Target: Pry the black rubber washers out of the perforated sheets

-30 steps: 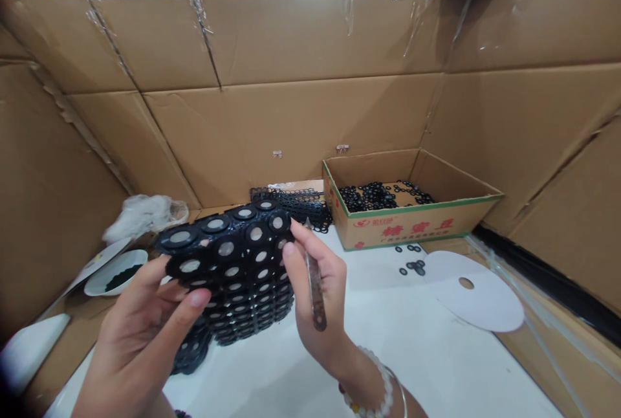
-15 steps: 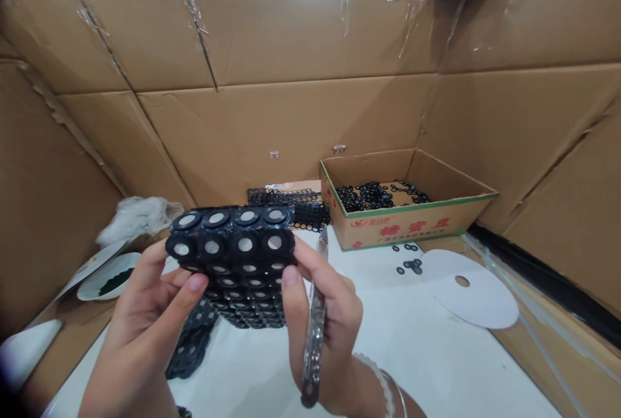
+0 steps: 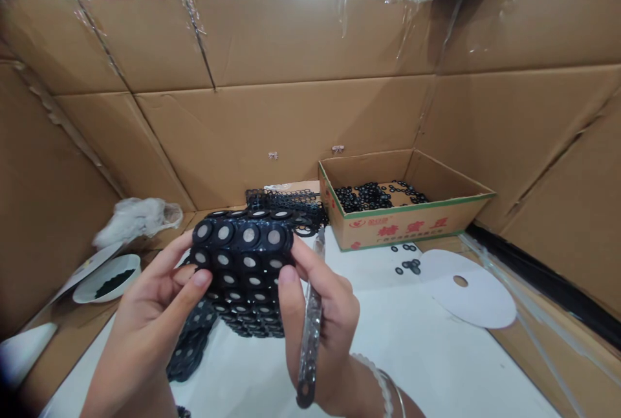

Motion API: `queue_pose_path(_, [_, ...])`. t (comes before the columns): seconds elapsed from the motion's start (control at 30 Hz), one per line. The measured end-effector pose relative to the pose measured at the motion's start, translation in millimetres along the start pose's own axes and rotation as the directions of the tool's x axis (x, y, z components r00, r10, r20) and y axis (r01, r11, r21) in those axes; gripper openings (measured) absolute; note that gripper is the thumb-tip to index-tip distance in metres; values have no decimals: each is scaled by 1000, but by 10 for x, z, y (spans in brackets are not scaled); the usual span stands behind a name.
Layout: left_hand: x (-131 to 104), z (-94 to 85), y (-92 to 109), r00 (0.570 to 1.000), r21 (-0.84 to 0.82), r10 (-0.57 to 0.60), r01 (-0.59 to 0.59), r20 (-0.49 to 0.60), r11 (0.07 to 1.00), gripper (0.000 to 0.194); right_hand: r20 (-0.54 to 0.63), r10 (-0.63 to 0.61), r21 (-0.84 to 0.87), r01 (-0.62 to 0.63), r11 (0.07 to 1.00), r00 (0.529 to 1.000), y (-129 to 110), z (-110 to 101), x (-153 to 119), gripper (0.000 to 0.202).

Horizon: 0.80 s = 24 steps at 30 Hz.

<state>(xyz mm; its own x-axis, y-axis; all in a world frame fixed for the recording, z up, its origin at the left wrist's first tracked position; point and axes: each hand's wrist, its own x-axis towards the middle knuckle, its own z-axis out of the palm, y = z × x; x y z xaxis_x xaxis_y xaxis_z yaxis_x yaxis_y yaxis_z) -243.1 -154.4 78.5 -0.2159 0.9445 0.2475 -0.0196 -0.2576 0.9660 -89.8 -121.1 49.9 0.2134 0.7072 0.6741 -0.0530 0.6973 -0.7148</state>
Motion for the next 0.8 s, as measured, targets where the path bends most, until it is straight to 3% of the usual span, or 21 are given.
queue_pose_path(0.33, [52, -64, -112, 997, -25, 44, -42, 67, 999, 51, -10, 23, 66, -22, 998, 1000, 49, 41, 11, 43])
queue_pose_path(0.5, [205, 15, -154, 982, -192, -11, 48, 191, 980, 45, 47, 69, 124, -74, 989, 996, 70, 81, 70, 31])
queue_pose_path(0.6, [256, 62, -139, 981, -299, -73, 126, 180, 946, 42, 88, 77, 150, -90, 985, 993, 115, 56, 92, 25])
queue_pose_path(0.73, [242, 35, -163, 989, -271, 13, 29, 150, 962, 39, 105, 96, 140, -111, 984, 990, 161, -18, 141, 19])
queue_pose_path(0.8, [211, 10, -184, 993, -228, 36, -10, 111, 974, 41, 168, 108, 147, -133, 980, 980, 158, -37, 185, 20])
